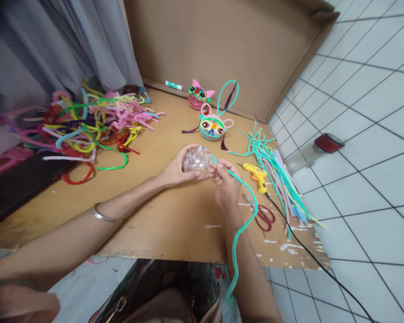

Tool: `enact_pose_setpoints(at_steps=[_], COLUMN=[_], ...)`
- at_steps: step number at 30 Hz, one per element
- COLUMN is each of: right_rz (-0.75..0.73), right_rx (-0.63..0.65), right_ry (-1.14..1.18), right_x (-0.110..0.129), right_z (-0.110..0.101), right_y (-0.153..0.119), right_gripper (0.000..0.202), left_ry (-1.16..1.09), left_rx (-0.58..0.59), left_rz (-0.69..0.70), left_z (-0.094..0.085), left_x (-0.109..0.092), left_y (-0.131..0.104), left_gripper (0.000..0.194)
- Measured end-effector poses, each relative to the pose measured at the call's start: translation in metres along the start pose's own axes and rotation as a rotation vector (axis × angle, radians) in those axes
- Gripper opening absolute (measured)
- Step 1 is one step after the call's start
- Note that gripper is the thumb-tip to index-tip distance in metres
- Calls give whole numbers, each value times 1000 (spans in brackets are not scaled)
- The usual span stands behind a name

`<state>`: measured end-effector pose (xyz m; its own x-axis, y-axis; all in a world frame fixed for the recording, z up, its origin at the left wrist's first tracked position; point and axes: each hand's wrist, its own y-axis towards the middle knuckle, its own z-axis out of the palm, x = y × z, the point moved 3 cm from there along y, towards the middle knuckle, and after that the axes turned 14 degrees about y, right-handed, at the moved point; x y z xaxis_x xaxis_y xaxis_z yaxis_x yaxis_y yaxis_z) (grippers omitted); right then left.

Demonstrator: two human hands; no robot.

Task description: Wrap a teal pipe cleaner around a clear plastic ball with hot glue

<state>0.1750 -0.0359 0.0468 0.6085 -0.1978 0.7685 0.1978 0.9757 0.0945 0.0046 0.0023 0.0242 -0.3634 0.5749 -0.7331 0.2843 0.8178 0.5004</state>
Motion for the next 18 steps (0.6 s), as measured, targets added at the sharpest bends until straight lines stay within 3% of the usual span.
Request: enact_pose_setpoints(at_steps=[7, 11, 13, 18], right_rz=[-4, 57, 110, 201], right_rx=[0, 25, 26, 48], right_ry=[54, 91, 110, 159], right_x=[-1, -2, -3, -6], right_z=[2, 4, 5, 9], right_y=[-3, -6, -8, -13], right_gripper=[19, 17, 17, 21], left_ry=[-30, -9, 58, 360], left_rx=[-21, -41, -99, -374], left_rz=[-35, -9, 25, 138], left_z=[-2, -2, -5, -18], left_x=[1, 2, 0, -16], left_y=[-1, -1, 0, -6], left_gripper=[93, 87, 77, 43])
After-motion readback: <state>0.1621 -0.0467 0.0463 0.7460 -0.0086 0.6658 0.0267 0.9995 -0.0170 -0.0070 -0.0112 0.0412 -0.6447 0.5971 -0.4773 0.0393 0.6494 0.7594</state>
